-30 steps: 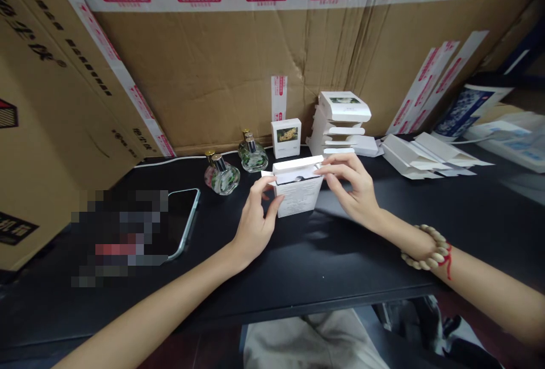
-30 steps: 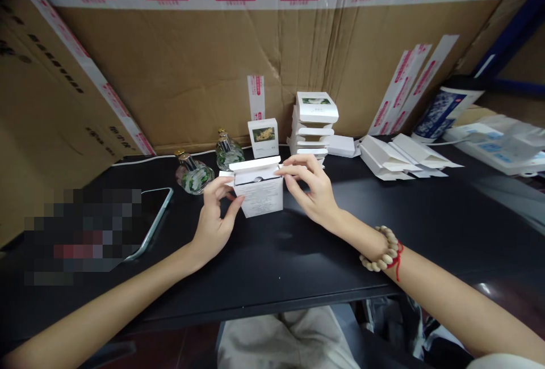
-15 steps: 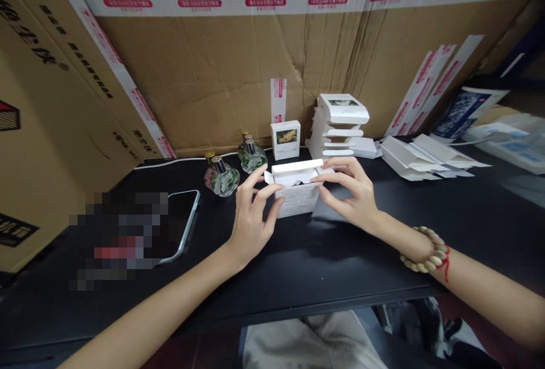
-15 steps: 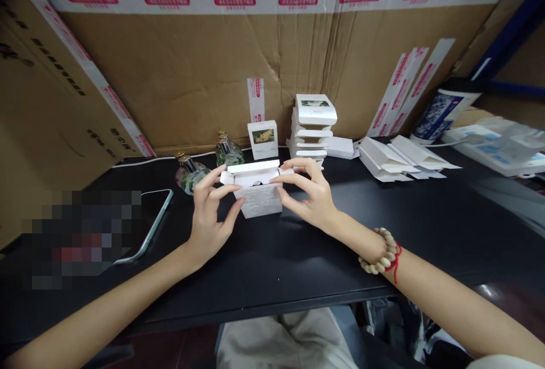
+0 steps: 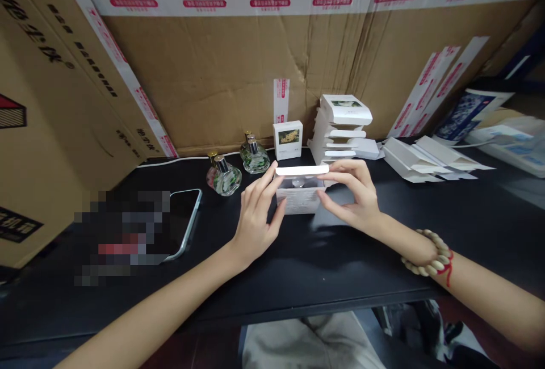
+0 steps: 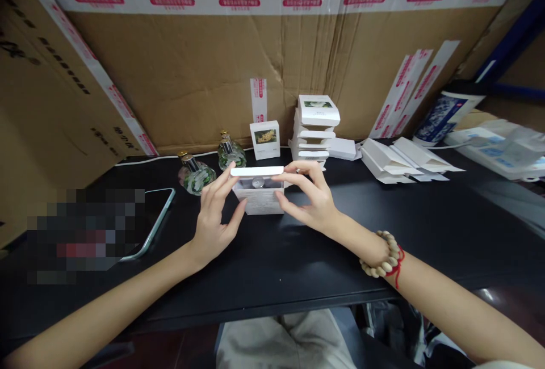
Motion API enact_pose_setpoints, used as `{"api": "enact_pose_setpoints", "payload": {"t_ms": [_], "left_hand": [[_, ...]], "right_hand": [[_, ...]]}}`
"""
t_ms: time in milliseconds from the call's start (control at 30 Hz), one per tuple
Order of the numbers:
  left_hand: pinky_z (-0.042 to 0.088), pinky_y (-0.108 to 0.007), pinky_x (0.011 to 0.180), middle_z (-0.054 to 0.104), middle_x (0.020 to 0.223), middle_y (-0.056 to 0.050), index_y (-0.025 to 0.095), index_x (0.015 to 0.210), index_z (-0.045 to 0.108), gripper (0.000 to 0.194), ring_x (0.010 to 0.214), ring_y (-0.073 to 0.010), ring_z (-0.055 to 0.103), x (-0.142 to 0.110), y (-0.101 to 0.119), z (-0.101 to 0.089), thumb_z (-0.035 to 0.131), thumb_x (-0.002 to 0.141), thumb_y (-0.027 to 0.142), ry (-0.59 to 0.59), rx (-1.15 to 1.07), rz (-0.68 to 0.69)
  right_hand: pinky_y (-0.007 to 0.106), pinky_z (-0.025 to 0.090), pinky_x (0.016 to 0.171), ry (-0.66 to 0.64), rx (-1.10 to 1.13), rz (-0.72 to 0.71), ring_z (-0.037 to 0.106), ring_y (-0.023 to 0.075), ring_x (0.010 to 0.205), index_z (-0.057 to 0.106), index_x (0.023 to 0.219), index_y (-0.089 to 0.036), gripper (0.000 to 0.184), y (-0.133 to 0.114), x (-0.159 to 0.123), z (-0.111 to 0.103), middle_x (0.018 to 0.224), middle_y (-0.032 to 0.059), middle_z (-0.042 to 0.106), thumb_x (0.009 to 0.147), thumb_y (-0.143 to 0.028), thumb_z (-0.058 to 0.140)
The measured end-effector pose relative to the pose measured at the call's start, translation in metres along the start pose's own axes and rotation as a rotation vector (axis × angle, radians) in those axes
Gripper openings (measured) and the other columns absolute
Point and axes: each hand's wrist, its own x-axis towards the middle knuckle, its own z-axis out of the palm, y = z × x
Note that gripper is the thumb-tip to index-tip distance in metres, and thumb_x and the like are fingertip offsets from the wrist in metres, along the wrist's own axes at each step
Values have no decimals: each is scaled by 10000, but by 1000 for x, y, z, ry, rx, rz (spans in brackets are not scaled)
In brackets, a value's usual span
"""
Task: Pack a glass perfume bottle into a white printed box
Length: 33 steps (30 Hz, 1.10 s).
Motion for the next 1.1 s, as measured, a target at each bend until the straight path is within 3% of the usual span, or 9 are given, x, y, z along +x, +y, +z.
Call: {"api": "enact_pose_setpoints", "payload": {"t_ms": [267,533,633,767,933,1100], "left_hand": [[334,-366,1034,350,1453,-158,194,1440,224,628,1323,-218,373,-2,0,1,508,883,133,-18,-42,-9],[337,-342,1028,391,1430,-139,198,1459,194,651,1296,-203,401,-3,-4,6,493,884,135,-8,-8,-41],[339,-349,1030,392,1429,-137,193,1452,207,633,1301,-205,392,-3,-4,6,480,884,129,-14,-29,-48],[346,-379,1012,448,1384,-133,187,1364,352,509,1250,-217,438,-2,-1,5,471,876,104,-55,-35,-20],[356,-387,986,509,1312,-117,186,1281,429,430,1189,-227,475,0,2,2,470,864,90,-81,-22,1],[361,-373,962,527,1268,-127,161,1325,380,495,1150,-233,482,2,1,0,487,845,110,-84,21,44]], "right_hand": [[387,471,772,-97,-17,18,529,218,905,514,1217,-235,449,5,-1,-1,963,60,556,791,-163,637],[423,433,856,-200,-45,81,530,241,995,607,992,-214,186,2,4,-3,1052,85,580,807,-224,621],[432,422,883,-227,-47,91,526,250,1034,588,973,-207,176,0,6,-5,1136,88,602,803,-222,627],[445,411,912,-245,-50,98,511,258,1074,583,967,-198,170,-1,6,-5,1229,98,574,804,-218,628],[456,435,893,-207,-61,64,476,278,1149,588,1015,-214,198,1,2,-3,1264,119,506,818,-216,613],[418,499,799,-68,11,15,548,253,1033,595,1003,-220,223,2,-1,-2,1082,101,543,789,-162,617]]}}
